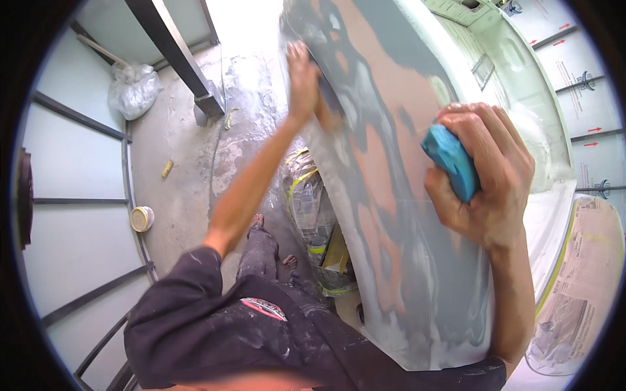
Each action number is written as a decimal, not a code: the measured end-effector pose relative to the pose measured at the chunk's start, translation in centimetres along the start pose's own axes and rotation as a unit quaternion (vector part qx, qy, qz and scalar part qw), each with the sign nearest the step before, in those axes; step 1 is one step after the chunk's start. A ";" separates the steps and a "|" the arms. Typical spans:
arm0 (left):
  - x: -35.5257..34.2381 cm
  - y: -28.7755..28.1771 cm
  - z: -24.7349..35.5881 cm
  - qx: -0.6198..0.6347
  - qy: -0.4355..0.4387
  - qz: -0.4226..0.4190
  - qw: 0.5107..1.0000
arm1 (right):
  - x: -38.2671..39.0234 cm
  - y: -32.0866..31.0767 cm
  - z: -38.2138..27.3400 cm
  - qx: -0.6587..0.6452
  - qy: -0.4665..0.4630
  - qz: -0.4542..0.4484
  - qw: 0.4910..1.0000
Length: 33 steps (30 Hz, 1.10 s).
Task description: Using a sanding block and water to wet-sand the body filler on a vehicle panel.
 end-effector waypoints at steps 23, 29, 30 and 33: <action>15.3 -0.1 19.1 0.052 0.099 -0.080 0.991 | -0.7 -0.2 -0.8 -0.029 0.007 0.032 0.999; -3.5 -6.0 3.9 -0.010 0.069 0.027 0.997 | -1.7 0.4 -1.8 -0.047 -0.005 -0.010 0.999; -9.5 -7.5 -0.5 0.020 -0.009 0.060 0.998 | -1.6 0.1 -1.8 -0.039 -0.016 -0.007 0.999; -17.7 -10.2 -5.9 0.007 -0.020 0.062 0.998 | -1.4 0.5 -1.3 -0.090 0.019 0.003 0.996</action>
Point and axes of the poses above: each hand's wrist, its own x-axis away from the middle knuckle, its own y-axis out of the palm, z = x × y, the point moved 10 cm from there along -x, towards the middle knuckle, and after that the axes turned 6 degrees about x, right-handed, at the moved point
